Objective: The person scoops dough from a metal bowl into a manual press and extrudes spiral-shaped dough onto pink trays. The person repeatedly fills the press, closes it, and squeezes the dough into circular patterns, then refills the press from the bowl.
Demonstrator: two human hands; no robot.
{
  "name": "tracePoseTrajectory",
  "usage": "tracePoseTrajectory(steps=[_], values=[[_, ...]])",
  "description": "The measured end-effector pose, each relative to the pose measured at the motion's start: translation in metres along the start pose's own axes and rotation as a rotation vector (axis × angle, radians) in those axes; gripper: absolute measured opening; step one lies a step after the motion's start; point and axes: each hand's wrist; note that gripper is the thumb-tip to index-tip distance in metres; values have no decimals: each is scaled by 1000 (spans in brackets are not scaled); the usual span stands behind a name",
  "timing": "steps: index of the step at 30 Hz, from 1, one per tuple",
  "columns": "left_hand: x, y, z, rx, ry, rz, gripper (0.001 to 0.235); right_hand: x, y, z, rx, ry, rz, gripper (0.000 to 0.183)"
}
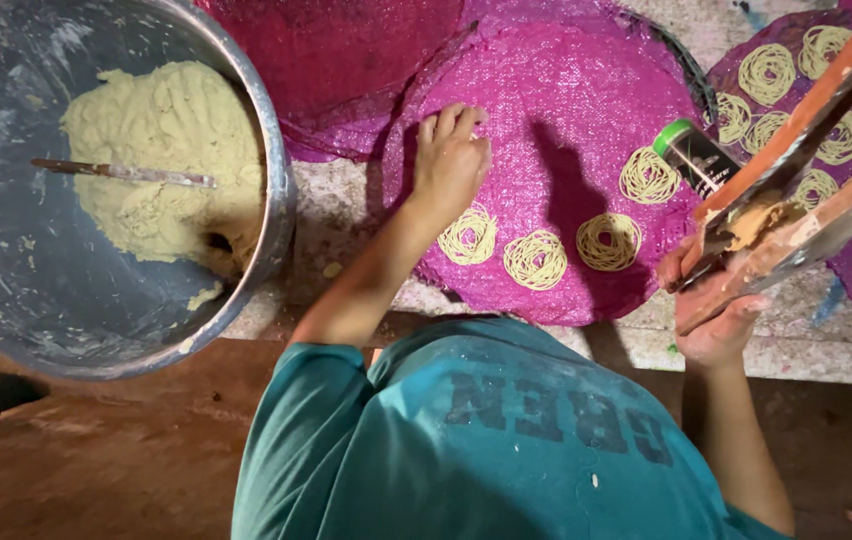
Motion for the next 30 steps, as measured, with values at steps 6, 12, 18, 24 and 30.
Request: tracePoseTrajectory(steps=[6, 12, 18, 24, 30], values=[[-11, -14, -10, -260, -56, 266, 5, -5, 2, 4, -15, 23, 10, 93], [-26, -37, -25, -341, -179, 36, 17, -8, 0, -2, 38, -49, 115, 86], [-55, -17, -34, 96, 23, 1446, 97, -14, -14, -52, 529, -301, 391, 93], [-35, 33, -56, 346, 3, 2640, 61, 9, -36, -102, 1051, -339, 737, 84], [-4, 13, -68, 233, 184, 2699, 44, 46, -23, -118, 764, -327, 1192, 73]])
Point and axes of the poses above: each hand's wrist, its own z-axis away from the middle knuckle, its own x-axis out of the palm, y = z × x, and after that the axes turned 13 degrees about -z, right-handed
